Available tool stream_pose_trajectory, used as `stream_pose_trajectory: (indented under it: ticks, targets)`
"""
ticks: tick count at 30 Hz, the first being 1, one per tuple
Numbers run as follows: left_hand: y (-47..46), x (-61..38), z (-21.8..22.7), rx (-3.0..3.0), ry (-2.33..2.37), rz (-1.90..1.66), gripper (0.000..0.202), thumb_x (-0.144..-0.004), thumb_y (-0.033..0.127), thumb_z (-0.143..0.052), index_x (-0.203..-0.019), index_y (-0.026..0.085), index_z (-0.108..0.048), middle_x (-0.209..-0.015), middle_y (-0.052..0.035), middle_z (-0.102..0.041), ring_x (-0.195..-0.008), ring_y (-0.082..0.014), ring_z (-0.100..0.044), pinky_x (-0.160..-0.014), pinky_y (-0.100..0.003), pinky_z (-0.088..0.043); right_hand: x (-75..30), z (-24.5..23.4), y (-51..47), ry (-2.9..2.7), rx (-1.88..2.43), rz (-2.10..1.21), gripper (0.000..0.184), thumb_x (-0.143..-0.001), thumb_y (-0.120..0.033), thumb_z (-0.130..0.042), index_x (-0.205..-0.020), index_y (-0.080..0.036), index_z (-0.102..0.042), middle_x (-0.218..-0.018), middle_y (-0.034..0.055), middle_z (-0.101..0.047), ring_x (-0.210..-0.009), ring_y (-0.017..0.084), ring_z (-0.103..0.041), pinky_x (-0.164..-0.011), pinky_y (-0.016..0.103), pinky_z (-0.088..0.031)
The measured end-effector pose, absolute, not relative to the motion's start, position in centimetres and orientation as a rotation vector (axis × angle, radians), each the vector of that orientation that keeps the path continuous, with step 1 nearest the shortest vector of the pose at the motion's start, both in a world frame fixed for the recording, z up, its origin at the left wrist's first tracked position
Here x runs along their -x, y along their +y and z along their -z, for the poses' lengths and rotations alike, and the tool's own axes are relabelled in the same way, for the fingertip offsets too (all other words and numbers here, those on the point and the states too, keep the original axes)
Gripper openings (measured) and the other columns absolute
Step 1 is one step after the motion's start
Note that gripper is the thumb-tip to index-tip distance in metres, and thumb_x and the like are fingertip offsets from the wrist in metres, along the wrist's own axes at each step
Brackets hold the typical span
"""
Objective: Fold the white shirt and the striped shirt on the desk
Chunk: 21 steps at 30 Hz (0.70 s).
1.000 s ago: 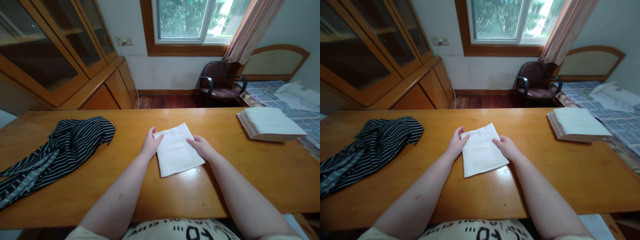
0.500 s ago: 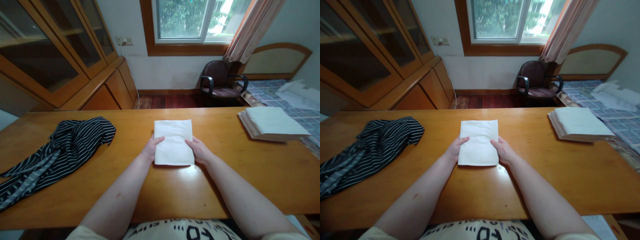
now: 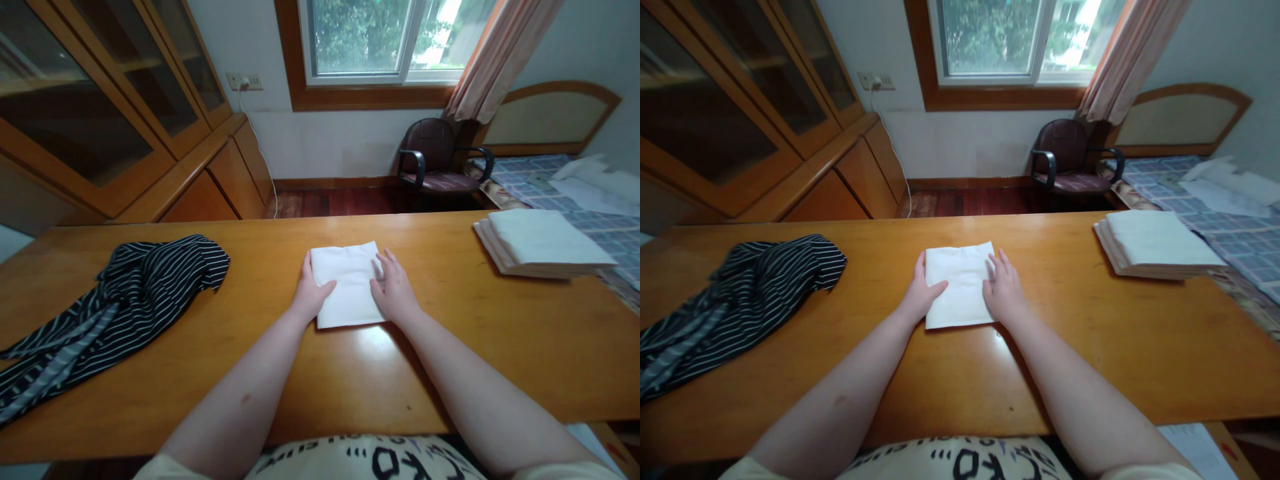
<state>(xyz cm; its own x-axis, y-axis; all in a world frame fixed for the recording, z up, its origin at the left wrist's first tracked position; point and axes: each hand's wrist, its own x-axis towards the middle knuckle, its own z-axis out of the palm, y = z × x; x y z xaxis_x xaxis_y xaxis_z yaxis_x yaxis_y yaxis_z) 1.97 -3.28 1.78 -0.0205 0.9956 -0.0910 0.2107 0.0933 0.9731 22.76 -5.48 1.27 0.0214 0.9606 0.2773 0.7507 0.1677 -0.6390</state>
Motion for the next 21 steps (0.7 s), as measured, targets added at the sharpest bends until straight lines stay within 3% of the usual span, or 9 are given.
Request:
stream_pose_trajectory:
  ticks: [3,7,9,13,17,21]
  targets:
    - [-3.7,-1.9,-2.1,-1.722,1.631,-0.991,0.073,-0.076,0.022,-0.061,-0.143,0.019,-0.033,-0.154,-0.0141,-0.025,-0.142,-0.0296,-0.02,-0.116,-0.047,-0.017,-22.3,-1.5,-5.9,-2.119,1.576,-0.362,0.053,-0.089,-0.033,-0.043,-0.14,-0.017,-0.042,-0.154,0.0125,-0.025,-0.143,0.027,-0.019,-0.113,0.05,-0.022]
    - [-4.6,-2.2,-2.7,-2.167,1.414,-0.78,0.053,-0.087,0.036,-0.049,-0.139,0.022,-0.044,-0.151,-0.0102,-0.035,-0.144,-0.026,-0.014,-0.117,-0.047,-0.005,-21.8,-1.3,-5.9,-2.31,1.655,-0.372,0.066,-0.092,-0.045,-0.039,-0.149,-0.016,-0.026,-0.156,0.0132,-0.018,-0.144,0.029,-0.011,-0.113,0.053,-0.017]
    - [-4.9,-2.5,-2.6,-2.249,1.313,-0.637,0.063,-0.083,0.046,-0.056,-0.14,0.023,-0.042,-0.15,-0.0112,-0.035,-0.144,-0.0286,-0.015,-0.116,-0.049,0.0,-21.8,-1.1,-5.8,-2.321,1.706,-0.371,0.072,-0.091,-0.05,-0.04,-0.151,-0.014,-0.022,-0.156,0.0148,-0.014,-0.144,0.029,-0.01,-0.113,0.053,-0.017]
    - [-4.9,-3.1,-1.5,-2.28,1.365,-0.473,0.091,-0.07,0.055,-0.067,-0.147,0.022,-0.031,-0.155,-0.0146,-0.023,-0.144,-0.0334,-0.011,-0.115,-0.052,0.003,-21.7,-1.1,-5.6,-2.295,1.821,-0.388,0.078,-0.089,-0.053,-0.04,-0.151,-0.009,-0.019,-0.156,0.0172,-0.01,-0.144,0.029,-0.009,-0.113,0.052,-0.017]
    - [-4.7,-3.2,-0.7,-2.32,1.557,-0.28,0.111,-0.067,0.066,-0.063,-0.15,0.009,-0.015,-0.157,-0.0188,-0.005,-0.144,-0.0319,0.002,-0.116,-0.049,-0.005,-21.6,-1.4,-5.5,-2.322,1.876,-0.419,0.077,-0.09,-0.052,-0.036,-0.15,-0.007,-0.018,-0.156,0.016,-0.011,-0.144,0.027,-0.01,-0.113,0.051,-0.017]
    - [-4.8,-3.5,-0.8,-2.367,1.644,-0.155,0.115,-0.068,0.073,-0.055,-0.15,0.005,-0.012,-0.157,-0.0197,-0.002,-0.144,-0.0301,0.004,-0.117,-0.045,-0.007,-21.2,-2.0,-5.5,-2.311,1.914,-0.377,0.072,-0.089,-0.043,-0.039,-0.147,-0.004,-0.026,-0.155,0.0165,-0.019,-0.143,0.026,-0.018,-0.113,0.048,-0.02]
